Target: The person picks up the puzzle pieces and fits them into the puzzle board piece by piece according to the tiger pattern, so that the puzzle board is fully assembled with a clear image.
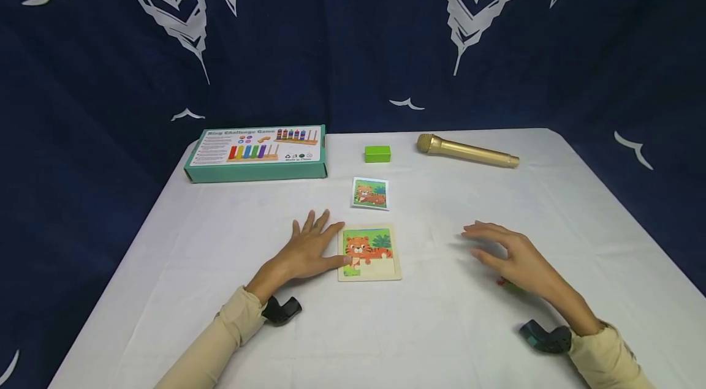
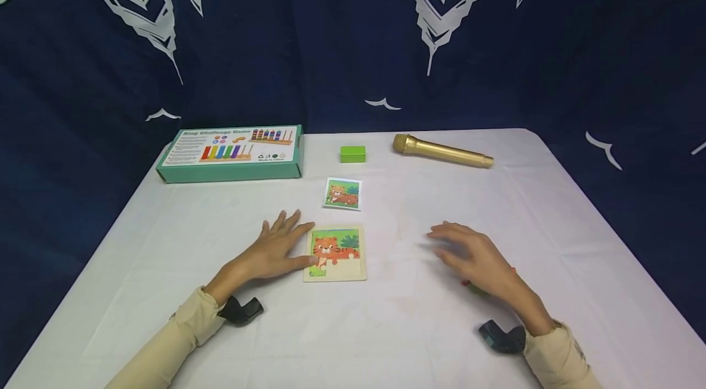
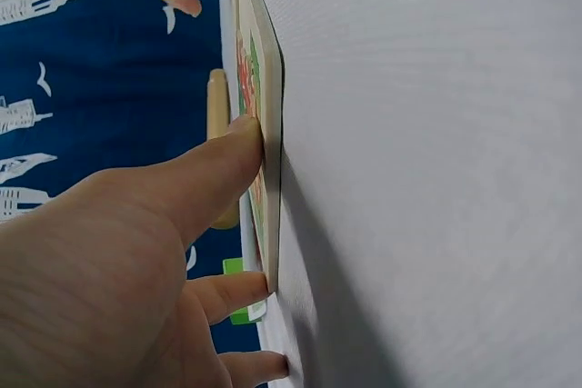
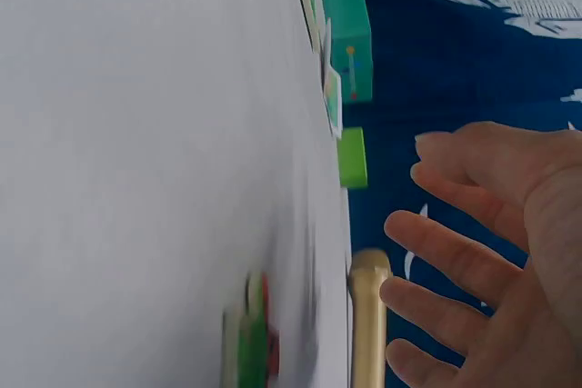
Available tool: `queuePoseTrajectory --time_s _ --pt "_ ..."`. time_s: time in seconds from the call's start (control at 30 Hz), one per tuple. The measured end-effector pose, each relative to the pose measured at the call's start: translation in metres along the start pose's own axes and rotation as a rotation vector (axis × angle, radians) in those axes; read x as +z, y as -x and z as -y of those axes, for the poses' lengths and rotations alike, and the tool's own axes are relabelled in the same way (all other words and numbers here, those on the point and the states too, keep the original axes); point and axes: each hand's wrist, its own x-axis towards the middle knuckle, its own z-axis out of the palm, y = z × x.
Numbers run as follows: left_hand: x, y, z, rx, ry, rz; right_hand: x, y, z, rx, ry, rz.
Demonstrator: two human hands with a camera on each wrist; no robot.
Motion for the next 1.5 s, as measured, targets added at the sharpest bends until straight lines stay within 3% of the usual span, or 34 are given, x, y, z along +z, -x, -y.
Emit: queuePoseTrajectory --time_s 0.23,0.5,0.87,1.03,1.33,1.5 --pt "-0.001 0.001 0.001 0.014 0.005 0.015 -0.017 0.021 -0.01 0.093 0.02 0.057" --pt "-0.008 0.005 0.003 0.034 -0.023 0.079 -0.035 0.044 -0.024 0.221 0.038 0.151" --pt "-0.009 0.006 0.005 0.042 -0.05 0.103 -0.029 0.059 -0.035 0.219 0.033 0.137" --pt "-0.009 0.005 0.005 0.035 -0.049 0.105 -0.027 0.06 -0.038 0.194 0.034 0.093" --pt "-0.01 0.006 0.005 0.038 -0.052 0.1 -0.028 0.058 -0.03 0.264 -0.005 0.107" --pt "-0.011 0.006 0.005 0.039 -0.053 0.105 -0.026 0.059 -0.029 0.242 0.003 0.073"
